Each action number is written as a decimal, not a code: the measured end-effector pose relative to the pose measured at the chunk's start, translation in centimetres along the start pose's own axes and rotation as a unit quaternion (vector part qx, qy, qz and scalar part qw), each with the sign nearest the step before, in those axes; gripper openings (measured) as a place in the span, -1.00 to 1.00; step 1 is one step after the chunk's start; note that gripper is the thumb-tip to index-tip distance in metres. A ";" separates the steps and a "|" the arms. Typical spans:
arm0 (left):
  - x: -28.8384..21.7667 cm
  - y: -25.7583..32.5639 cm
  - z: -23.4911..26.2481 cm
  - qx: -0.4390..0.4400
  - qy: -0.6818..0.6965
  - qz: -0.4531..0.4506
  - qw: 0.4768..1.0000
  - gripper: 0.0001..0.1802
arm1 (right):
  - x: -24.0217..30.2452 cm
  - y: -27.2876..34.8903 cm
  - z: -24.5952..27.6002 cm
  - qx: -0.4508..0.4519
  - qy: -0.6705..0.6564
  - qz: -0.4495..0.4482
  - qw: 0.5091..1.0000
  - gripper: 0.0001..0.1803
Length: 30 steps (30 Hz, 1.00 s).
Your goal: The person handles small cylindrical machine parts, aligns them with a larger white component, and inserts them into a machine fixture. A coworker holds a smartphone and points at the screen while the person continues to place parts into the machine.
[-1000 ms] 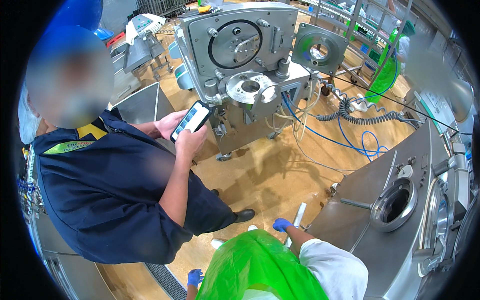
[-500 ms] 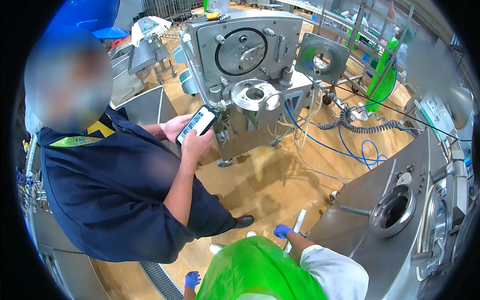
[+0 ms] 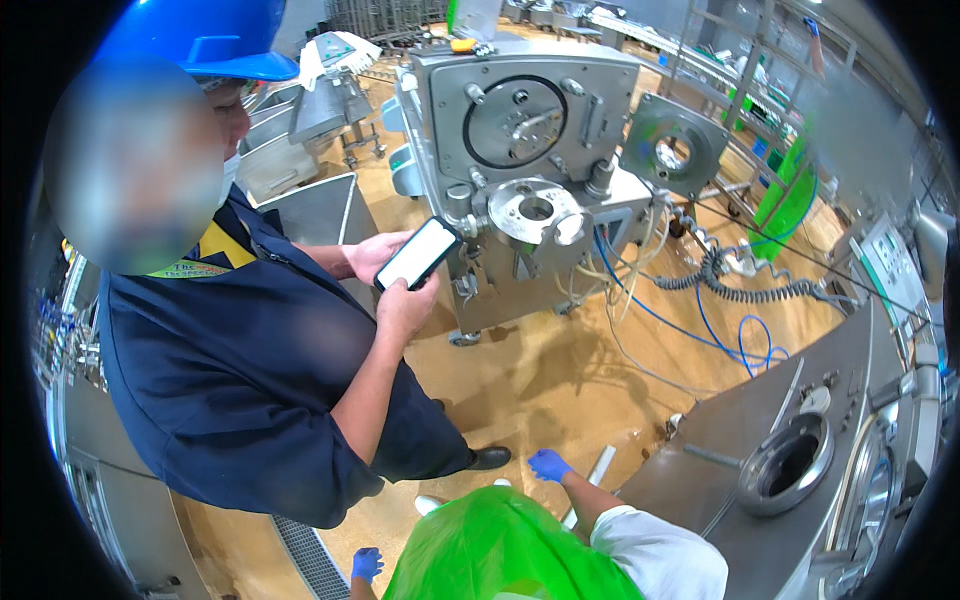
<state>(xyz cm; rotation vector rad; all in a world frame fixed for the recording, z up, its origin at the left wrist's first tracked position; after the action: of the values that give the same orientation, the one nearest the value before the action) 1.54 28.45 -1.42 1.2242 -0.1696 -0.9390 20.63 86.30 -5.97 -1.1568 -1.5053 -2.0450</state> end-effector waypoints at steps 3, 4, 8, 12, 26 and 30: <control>0.3 0.6 -0.3 -0.008 0.020 -0.005 1.000 -0.82 | 10.8 -4.7 1.5 -0.045 -0.303 0.044 0.951 -0.70; 0.7 1.0 -0.4 -0.010 0.015 0.001 1.000 -0.82 | 16.2 -5.6 2.2 -0.041 -0.331 0.102 0.937 -0.68; 2.0 3.0 -0.5 -0.019 0.013 0.008 1.000 -0.83 | 33.2 -12.1 4.9 -0.008 -0.447 0.205 0.871 -0.73; 4.6 5.6 -0.5 -0.024 0.035 0.021 0.999 -0.84 | 45.6 -15.3 7.3 -0.030 -0.488 0.236 0.840 -0.54; 9.0 9.1 -1.5 0.011 -0.101 -0.005 0.995 -0.70 | 52.7 -27.9 5.5 0.047 -0.637 0.244 0.730 -0.47; 3.9 6.5 4.0 -0.026 -0.017 0.038 0.999 -0.67 | 54.0 -31.8 10.3 0.062 -0.664 0.240 0.706 -0.37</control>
<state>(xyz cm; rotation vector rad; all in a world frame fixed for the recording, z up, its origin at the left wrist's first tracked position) 5.09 23.01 4.26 1.1459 -0.2164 -0.8938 -29.75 117.38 17.10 -2.8320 -1.4019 -0.5242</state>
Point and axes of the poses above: each hand's wrist, its own y-axis away from the middle knuckle, its own z-axis out of the back of the hand, x = y × z, the point moved 7 cm from there along -y, towards the middle knuckle, and after that the axes turned 8 degrees about -y, right-handed, at the moved point
